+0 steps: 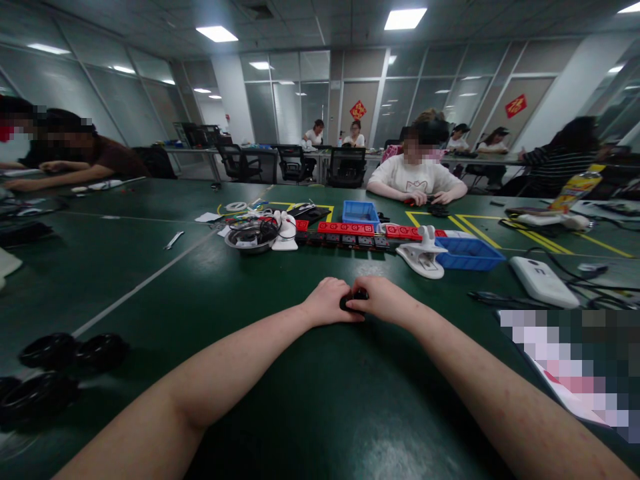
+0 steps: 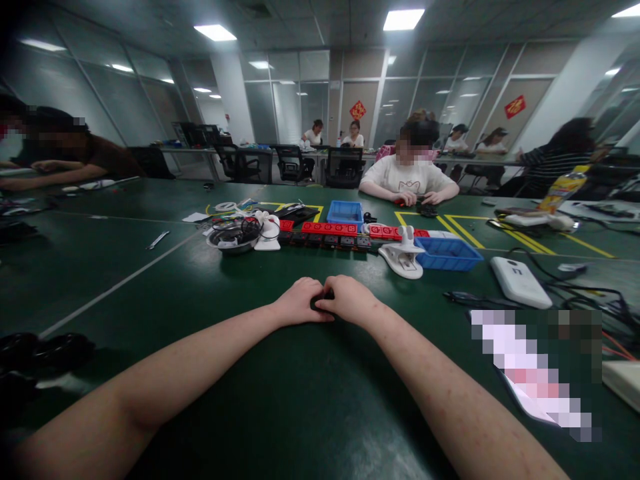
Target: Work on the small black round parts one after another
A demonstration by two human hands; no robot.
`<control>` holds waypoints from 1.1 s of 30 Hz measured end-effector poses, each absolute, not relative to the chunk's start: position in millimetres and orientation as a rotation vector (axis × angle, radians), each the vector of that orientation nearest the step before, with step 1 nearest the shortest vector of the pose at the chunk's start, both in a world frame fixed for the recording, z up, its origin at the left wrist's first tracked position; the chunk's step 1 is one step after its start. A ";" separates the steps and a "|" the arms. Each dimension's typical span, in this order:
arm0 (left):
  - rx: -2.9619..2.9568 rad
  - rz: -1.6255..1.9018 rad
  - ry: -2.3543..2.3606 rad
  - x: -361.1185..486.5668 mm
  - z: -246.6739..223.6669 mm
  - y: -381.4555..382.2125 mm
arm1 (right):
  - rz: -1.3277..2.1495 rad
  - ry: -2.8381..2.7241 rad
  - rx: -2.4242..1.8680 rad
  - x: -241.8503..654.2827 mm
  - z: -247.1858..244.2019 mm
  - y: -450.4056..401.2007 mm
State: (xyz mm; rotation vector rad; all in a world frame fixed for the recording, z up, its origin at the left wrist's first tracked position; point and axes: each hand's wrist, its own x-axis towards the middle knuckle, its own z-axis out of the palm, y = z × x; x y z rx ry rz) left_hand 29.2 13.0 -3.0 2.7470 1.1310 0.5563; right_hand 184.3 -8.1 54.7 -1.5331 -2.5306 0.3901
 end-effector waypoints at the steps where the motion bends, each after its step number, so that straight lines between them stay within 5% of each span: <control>1: 2.742 0.556 1.110 28.9 -2.7 13.1 | 0.394 -2.548 -1.509 184.7 55.5 -8.1; 15: 2.604 0.527 0.917 23.1 -3.5 23.1 | 0.487 -2.815 -1.042 188.4 67.5 -11.8; 33: 2.759 0.490 1.336 35.3 0.7 3.1 | 0.324 -2.531 -1.581 184.1 50.4 -5.0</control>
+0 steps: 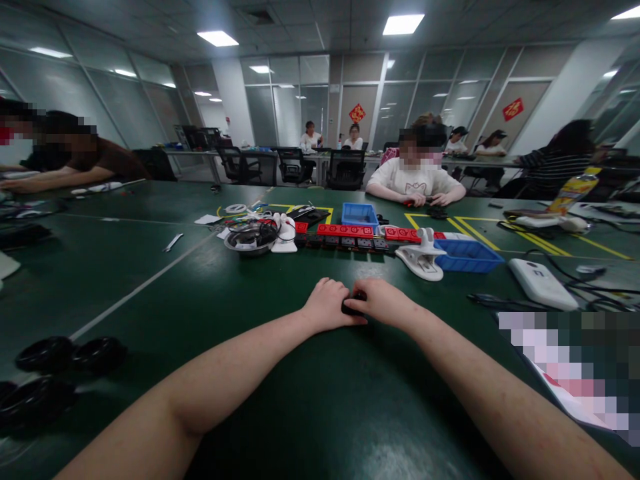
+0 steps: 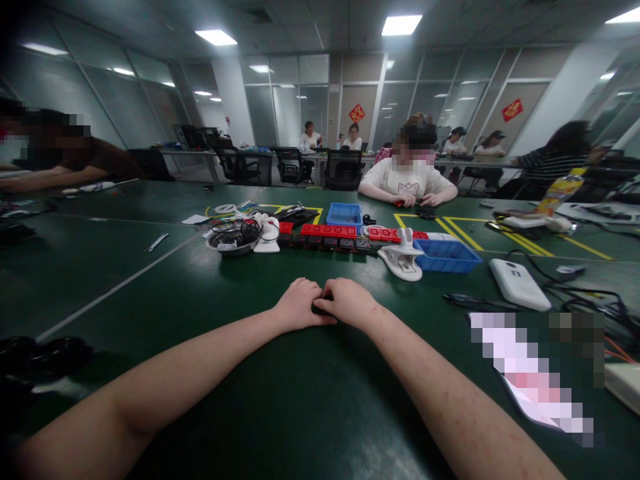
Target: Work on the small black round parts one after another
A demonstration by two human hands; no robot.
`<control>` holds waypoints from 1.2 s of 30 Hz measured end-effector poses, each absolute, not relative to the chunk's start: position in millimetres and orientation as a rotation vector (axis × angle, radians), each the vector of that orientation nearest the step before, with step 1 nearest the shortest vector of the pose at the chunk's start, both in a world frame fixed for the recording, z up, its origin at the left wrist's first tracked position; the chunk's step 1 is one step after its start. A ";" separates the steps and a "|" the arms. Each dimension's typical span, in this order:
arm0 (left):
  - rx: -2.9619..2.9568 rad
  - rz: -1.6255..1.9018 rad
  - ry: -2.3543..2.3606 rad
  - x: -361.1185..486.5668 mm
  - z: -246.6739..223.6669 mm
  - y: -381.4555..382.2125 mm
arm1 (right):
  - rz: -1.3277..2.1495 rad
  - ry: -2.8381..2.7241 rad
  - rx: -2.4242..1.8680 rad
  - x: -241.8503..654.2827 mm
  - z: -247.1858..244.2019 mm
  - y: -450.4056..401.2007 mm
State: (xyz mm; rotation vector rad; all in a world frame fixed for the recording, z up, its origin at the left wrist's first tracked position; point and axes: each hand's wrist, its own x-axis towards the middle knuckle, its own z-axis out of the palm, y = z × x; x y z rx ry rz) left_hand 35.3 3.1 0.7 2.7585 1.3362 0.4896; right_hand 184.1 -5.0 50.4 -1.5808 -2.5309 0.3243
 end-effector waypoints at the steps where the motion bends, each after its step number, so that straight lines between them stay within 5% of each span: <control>1: 2.759 0.492 1.316 35.4 0.0 3.7 | 0.327 -2.540 -1.560 184.5 50.6 -4.7; 18: 2.596 0.470 1.072 25.1 -3.0 15.5 | 0.426 -2.797 -0.968 187.0 56.5 -7.6; 36: 2.655 0.559 1.325 31.1 -1.3 4.7 | 0.343 -2.526 -1.613 185.6 58.1 -9.0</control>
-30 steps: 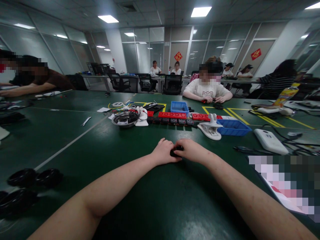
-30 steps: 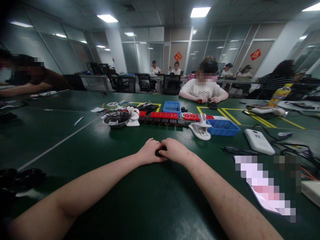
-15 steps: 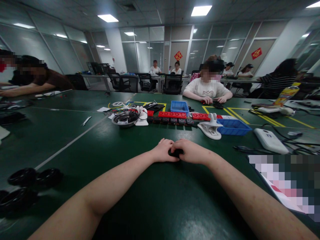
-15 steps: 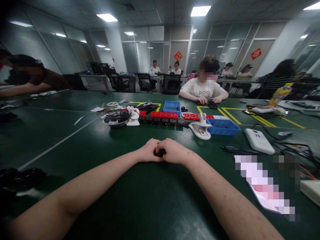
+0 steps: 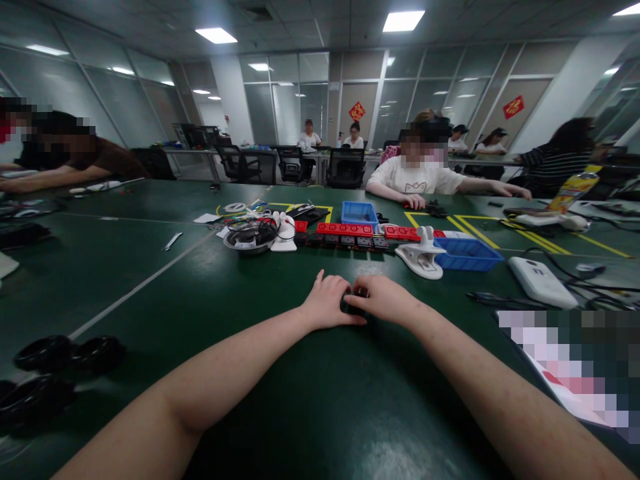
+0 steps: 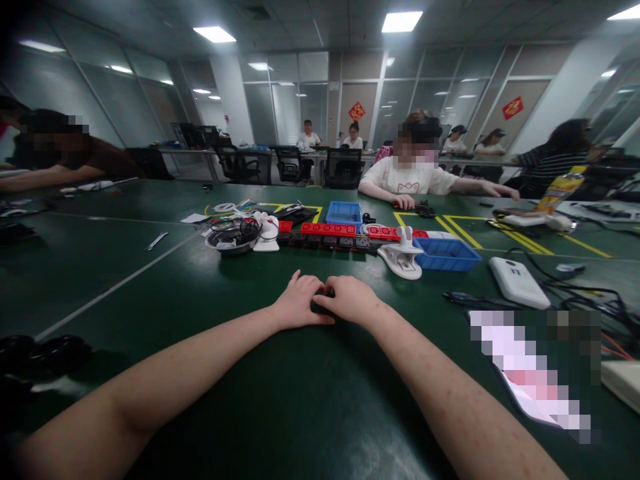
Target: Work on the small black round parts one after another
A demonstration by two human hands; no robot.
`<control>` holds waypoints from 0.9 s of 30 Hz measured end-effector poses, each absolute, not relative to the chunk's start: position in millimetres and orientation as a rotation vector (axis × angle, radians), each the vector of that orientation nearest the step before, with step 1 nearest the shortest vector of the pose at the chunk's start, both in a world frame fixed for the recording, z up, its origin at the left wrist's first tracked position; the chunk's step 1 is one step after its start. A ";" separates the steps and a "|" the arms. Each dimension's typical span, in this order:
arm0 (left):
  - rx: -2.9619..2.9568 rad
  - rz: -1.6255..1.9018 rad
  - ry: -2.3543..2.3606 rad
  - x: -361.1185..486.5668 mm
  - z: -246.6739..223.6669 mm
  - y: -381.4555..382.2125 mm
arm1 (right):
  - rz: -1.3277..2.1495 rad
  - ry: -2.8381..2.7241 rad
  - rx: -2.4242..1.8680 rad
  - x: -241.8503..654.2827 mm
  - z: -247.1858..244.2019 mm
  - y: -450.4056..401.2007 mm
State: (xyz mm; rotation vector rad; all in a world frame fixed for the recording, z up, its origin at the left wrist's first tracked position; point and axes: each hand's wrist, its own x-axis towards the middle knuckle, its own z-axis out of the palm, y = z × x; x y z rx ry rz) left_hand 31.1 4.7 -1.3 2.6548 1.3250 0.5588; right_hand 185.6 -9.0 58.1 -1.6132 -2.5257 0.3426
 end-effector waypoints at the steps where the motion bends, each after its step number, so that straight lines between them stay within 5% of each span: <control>1: 2.667 0.558 1.330 31.8 -1.5 4.5 | 0.336 -2.534 -1.626 185.0 56.8 -8.9; 27: 2.605 0.505 1.079 26.9 -0.2 16.2 | 0.439 -2.746 -1.113 192.4 71.2 -11.5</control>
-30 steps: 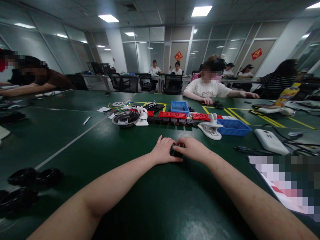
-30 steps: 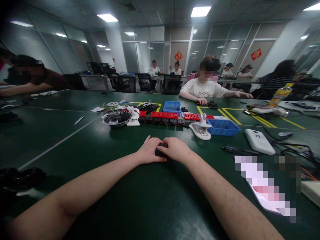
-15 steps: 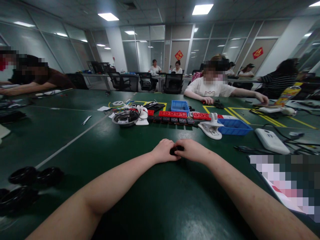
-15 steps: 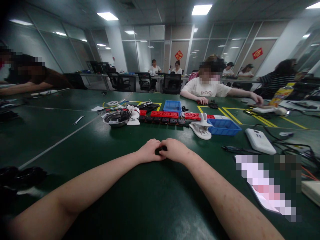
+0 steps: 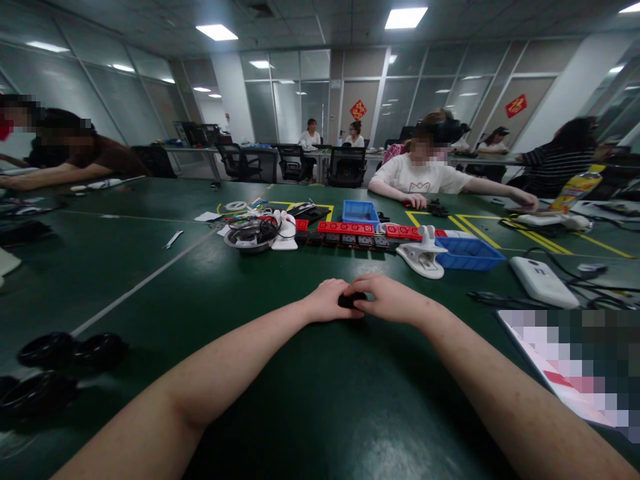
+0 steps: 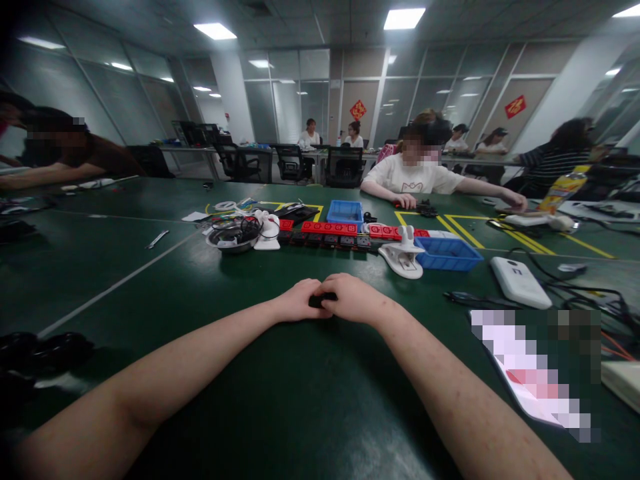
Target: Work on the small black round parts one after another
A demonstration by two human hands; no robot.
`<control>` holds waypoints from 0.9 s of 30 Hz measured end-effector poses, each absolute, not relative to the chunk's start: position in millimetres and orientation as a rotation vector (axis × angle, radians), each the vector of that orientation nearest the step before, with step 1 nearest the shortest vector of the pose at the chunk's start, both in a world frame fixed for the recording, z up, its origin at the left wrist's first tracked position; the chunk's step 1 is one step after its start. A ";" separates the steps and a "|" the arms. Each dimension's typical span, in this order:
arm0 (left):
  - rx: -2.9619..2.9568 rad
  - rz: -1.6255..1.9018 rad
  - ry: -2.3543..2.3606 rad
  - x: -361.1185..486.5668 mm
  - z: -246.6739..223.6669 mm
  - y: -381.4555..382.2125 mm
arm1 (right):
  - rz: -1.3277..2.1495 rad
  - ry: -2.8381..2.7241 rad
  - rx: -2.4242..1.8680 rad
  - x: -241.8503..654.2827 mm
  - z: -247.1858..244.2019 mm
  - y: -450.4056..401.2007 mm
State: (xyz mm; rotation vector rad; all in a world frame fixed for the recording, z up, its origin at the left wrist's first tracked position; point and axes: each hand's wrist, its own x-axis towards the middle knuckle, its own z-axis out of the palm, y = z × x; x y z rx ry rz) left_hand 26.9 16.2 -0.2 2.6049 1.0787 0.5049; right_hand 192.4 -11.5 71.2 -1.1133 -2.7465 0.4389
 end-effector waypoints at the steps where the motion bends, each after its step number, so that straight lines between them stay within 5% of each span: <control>1: 2.595 0.511 1.085 27.0 0.4 15.1 | 0.412 -2.715 -1.148 192.7 72.7 -12.0; 12: 2.608 0.564 1.334 33.2 0.0 3.1 | 0.334 -2.537 -1.610 188.3 61.7 -9.0; 27: 2.677 0.500 1.183 33.6 -1.2 5.7 | 0.422 -2.634 -1.416 192.3 62.7 -7.0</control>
